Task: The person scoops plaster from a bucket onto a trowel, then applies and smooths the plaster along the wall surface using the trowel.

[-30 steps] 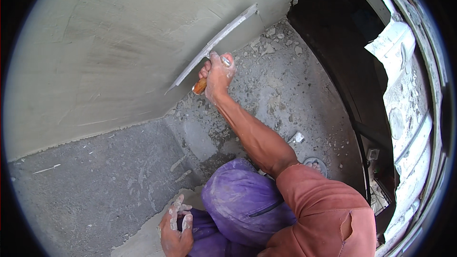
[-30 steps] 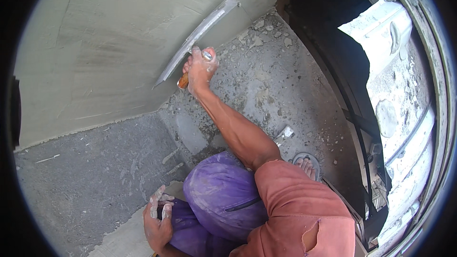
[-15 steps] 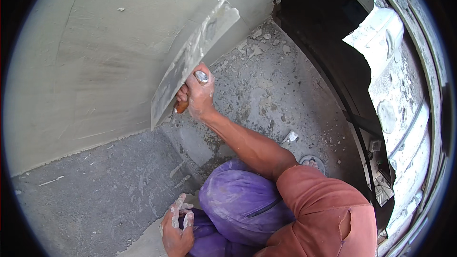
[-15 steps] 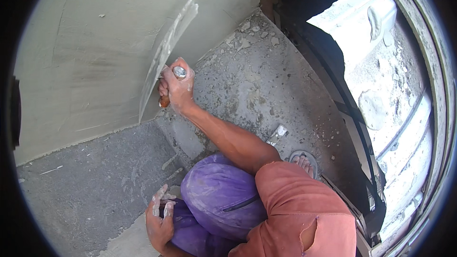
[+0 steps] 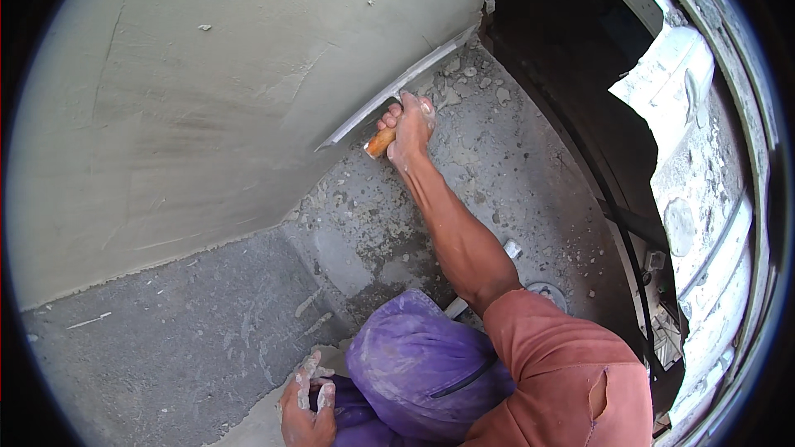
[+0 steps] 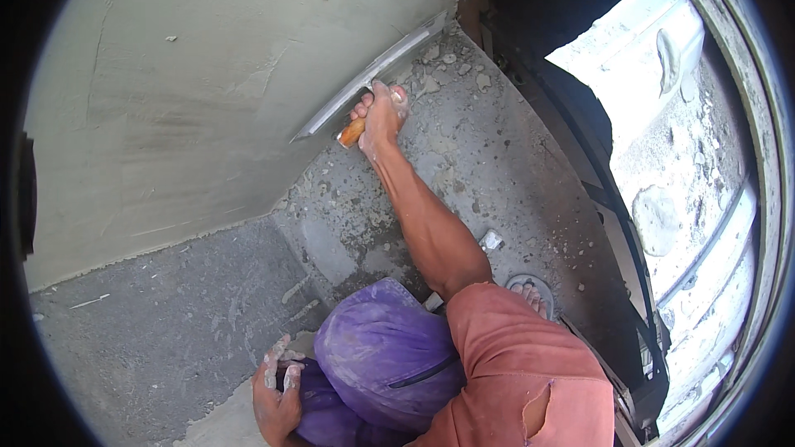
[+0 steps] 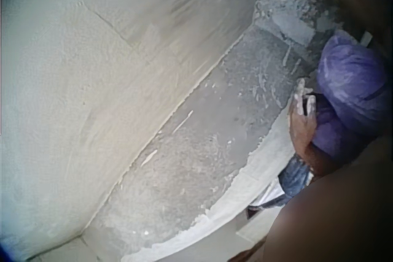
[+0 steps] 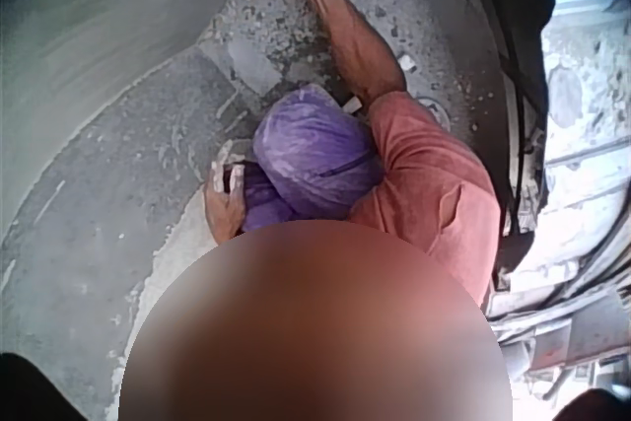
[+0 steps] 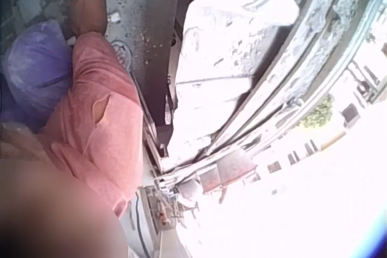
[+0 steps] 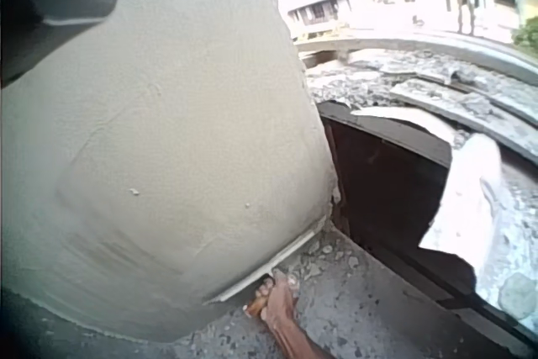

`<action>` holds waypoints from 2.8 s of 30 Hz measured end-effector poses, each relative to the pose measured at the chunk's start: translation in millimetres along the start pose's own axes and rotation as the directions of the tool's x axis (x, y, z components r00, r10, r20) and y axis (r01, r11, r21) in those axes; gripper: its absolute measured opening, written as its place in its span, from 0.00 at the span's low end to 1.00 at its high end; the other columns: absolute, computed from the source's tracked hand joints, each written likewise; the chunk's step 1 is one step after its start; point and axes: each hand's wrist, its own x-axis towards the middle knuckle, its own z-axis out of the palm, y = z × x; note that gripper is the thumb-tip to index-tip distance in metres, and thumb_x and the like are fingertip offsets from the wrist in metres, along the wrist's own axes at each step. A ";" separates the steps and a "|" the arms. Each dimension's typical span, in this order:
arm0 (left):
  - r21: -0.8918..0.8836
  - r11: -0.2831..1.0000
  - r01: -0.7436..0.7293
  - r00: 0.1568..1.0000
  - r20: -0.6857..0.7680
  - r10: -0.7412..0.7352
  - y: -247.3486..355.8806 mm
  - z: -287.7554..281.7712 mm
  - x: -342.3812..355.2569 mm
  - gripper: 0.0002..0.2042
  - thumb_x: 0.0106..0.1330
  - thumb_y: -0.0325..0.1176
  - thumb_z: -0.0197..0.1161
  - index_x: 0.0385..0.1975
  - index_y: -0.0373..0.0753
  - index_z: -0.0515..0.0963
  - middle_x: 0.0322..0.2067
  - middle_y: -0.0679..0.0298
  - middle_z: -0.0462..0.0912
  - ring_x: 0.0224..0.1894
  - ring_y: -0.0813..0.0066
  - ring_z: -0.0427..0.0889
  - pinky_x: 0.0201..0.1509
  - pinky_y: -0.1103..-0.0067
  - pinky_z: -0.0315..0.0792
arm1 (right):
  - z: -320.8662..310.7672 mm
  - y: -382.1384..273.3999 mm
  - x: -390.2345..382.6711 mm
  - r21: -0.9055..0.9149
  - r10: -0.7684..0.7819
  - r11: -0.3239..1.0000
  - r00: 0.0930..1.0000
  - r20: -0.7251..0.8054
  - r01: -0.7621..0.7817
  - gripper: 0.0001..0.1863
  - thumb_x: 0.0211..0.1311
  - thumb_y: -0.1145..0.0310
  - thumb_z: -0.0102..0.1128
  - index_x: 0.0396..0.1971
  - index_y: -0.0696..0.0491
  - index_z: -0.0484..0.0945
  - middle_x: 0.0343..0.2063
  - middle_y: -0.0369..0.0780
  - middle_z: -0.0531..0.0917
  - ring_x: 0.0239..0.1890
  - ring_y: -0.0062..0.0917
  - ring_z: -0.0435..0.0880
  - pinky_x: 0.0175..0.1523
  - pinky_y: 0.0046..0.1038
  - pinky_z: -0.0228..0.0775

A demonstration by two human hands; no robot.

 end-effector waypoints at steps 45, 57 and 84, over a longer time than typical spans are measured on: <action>0.107 0.993 -0.042 0.998 0.040 0.038 12.0 3.6 18.3 0.21 0.66 0.26 0.59 0.60 0.32 0.76 0.39 0.54 0.86 0.40 0.65 0.85 0.51 0.72 0.75 | 52.0 28.1 -102.9 -0.132 -0.010 0.989 0.903 0.428 0.073 0.16 0.67 0.73 0.62 0.27 0.51 0.62 0.15 0.33 0.68 0.13 0.17 0.67 0.17 0.25 0.60; 0.195 0.977 0.091 0.987 0.115 -0.115 9.8 -0.9 12.3 0.21 0.74 0.39 0.56 0.64 0.39 0.73 0.56 0.44 0.79 0.60 0.43 0.76 0.65 0.64 0.67 | -10.9 -30.3 15.2 0.048 -0.013 0.999 0.998 0.057 0.010 0.12 0.69 0.69 0.55 0.40 0.42 0.60 0.20 0.33 0.66 0.16 0.18 0.63 0.22 0.26 0.61; 0.065 0.998 -0.005 1.000 0.003 0.005 7.1 4.5 4.9 0.21 0.65 0.29 0.62 0.59 0.37 0.78 0.39 0.56 0.86 0.40 0.66 0.84 0.51 0.72 0.74 | 25.4 52.8 -119.3 -0.285 -0.005 0.949 0.909 0.417 0.136 0.17 0.64 0.71 0.66 0.25 0.50 0.62 0.16 0.32 0.65 0.17 0.18 0.64 0.23 0.29 0.60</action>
